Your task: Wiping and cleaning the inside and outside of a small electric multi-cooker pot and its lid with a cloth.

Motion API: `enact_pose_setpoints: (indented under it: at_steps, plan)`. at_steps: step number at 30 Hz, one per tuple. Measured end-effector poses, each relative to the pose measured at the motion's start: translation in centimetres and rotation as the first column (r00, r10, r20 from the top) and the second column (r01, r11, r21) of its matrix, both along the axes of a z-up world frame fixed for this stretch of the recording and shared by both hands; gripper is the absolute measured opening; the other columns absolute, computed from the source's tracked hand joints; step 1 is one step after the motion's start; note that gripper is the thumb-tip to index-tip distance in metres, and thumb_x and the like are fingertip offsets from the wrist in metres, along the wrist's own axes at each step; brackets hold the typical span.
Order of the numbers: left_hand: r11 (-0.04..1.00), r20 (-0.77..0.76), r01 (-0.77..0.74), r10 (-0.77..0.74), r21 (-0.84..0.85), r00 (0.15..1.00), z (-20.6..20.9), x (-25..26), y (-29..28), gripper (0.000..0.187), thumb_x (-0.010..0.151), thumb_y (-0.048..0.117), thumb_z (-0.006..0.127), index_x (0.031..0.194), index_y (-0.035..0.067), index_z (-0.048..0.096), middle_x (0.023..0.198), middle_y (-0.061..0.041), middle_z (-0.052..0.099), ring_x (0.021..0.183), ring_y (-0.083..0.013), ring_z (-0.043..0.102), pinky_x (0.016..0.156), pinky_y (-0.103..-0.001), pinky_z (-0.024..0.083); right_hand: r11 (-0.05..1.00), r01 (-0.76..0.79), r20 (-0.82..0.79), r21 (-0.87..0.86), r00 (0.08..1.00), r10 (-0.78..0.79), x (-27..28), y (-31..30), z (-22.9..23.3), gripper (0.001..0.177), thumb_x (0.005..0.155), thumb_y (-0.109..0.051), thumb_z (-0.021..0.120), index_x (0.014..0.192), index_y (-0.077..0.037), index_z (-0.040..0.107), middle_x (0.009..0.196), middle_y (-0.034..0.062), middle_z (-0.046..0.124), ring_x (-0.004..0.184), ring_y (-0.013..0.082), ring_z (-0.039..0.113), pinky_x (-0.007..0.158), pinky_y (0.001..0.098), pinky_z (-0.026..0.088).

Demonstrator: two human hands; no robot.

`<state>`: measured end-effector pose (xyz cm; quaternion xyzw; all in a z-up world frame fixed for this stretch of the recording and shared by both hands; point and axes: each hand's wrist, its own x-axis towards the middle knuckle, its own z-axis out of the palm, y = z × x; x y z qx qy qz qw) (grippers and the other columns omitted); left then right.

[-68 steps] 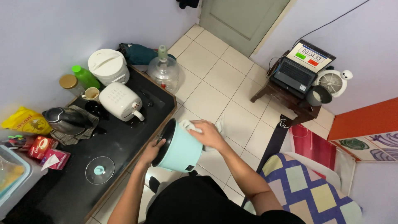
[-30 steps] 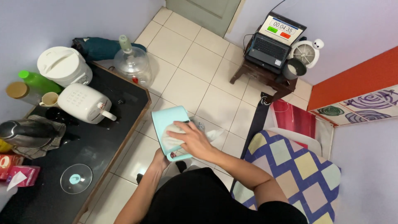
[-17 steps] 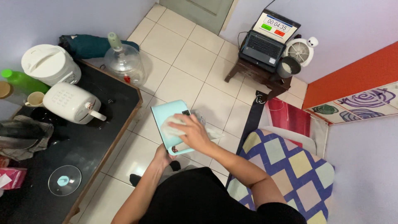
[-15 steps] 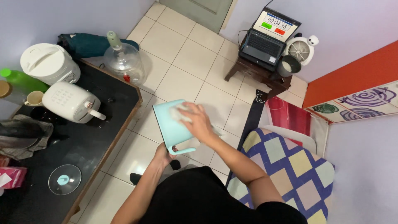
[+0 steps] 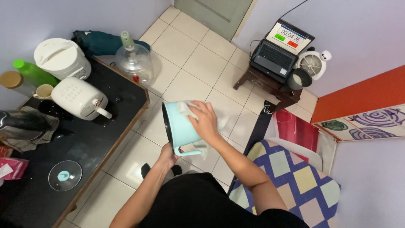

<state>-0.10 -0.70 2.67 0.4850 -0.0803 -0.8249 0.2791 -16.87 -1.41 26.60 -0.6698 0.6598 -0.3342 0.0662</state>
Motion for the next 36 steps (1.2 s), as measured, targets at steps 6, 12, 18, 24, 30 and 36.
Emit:
enact_pose_setpoints:
  at_steps: [6,12,18,24,30,36]
  plan:
    - [0.992,-0.143,-0.118,0.125,0.051,0.982,-0.8,-1.7,-0.3,0.021,0.101,0.013,0.038,0.101,0.005,0.057,0.078,-0.007,0.06,0.063,-0.0183,0.059,0.058,-0.034,0.054,0.941,-0.318,-0.086,-0.118,0.947,0.309,2.7,2.1,-1.1,0.061,0.068,0.007,0.063,0.125,-0.012,0.073,0.128,0.0072,0.065,0.114,0.0301,0.062,0.092,0.0401,0.053]
    - [0.998,-0.078,0.049,-0.046,0.035,0.996,-2.5,-0.7,-2.5,0.02,0.101,0.015,0.04,0.099,0.004,0.057,0.074,-0.007,0.056,0.059,-0.019,0.055,0.057,-0.035,0.053,0.986,-0.136,0.504,-0.096,0.848,0.165,-2.7,-5.6,0.4,0.032,0.085,0.011,0.071,0.115,0.0,0.07,0.114,0.012,0.068,0.106,0.0239,0.068,0.092,0.034,0.054]
    - [0.996,-0.069,0.057,-0.053,0.064,0.996,-1.5,2.4,-3.9,0.023,0.104,0.015,0.035,0.1,0.003,0.055,0.076,-0.006,0.056,0.061,-0.0175,0.055,0.058,-0.033,0.053,0.956,0.068,0.958,-0.285,-0.009,0.287,0.6,-4.0,13.5,0.032,0.101,-0.007,0.057,0.133,-0.004,0.058,0.125,0.0144,0.066,0.106,0.0244,0.069,0.089,0.0369,0.06]
    - [0.996,-0.186,0.079,-0.071,0.036,0.98,3.7,3.7,-3.9,0.04,0.106,0.018,0.03,0.128,-0.002,0.056,0.11,-0.017,0.072,0.089,-0.0246,0.072,0.078,-0.04,0.061,0.95,-0.033,0.176,-0.31,0.98,0.092,0.5,-5.7,6.8,0.049,0.094,0.003,0.061,0.142,-0.007,0.057,0.15,0.0189,0.05,0.143,0.0336,0.051,0.119,0.0449,0.043]
    - [0.998,-0.336,0.055,-0.044,0.023,0.941,7.7,5.1,-5.0,0.049,0.104,0.02,0.035,0.143,-0.005,0.051,0.125,-0.025,0.068,0.105,-0.0346,0.071,0.09,-0.045,0.06,0.976,-0.194,-0.098,-0.094,0.978,0.185,4.6,-2.0,9.1,0.066,0.075,-0.037,0.086,0.133,-0.012,0.066,0.151,0.021,0.046,0.144,0.0475,0.034,0.113,0.0595,0.028]
    - [0.998,-0.377,0.025,-0.043,-0.052,0.925,12.6,6.3,-5.4,0.043,0.107,0.026,0.04,0.14,0.002,0.052,0.128,-0.017,0.066,0.107,-0.0293,0.069,0.091,-0.044,0.059,0.959,-0.283,-0.265,-0.006,0.925,0.271,5.7,-0.6,4.8,0.062,0.059,-0.041,0.089,0.111,-0.015,0.07,0.141,0.0099,0.055,0.144,0.0404,0.04,0.12,0.0635,0.025]
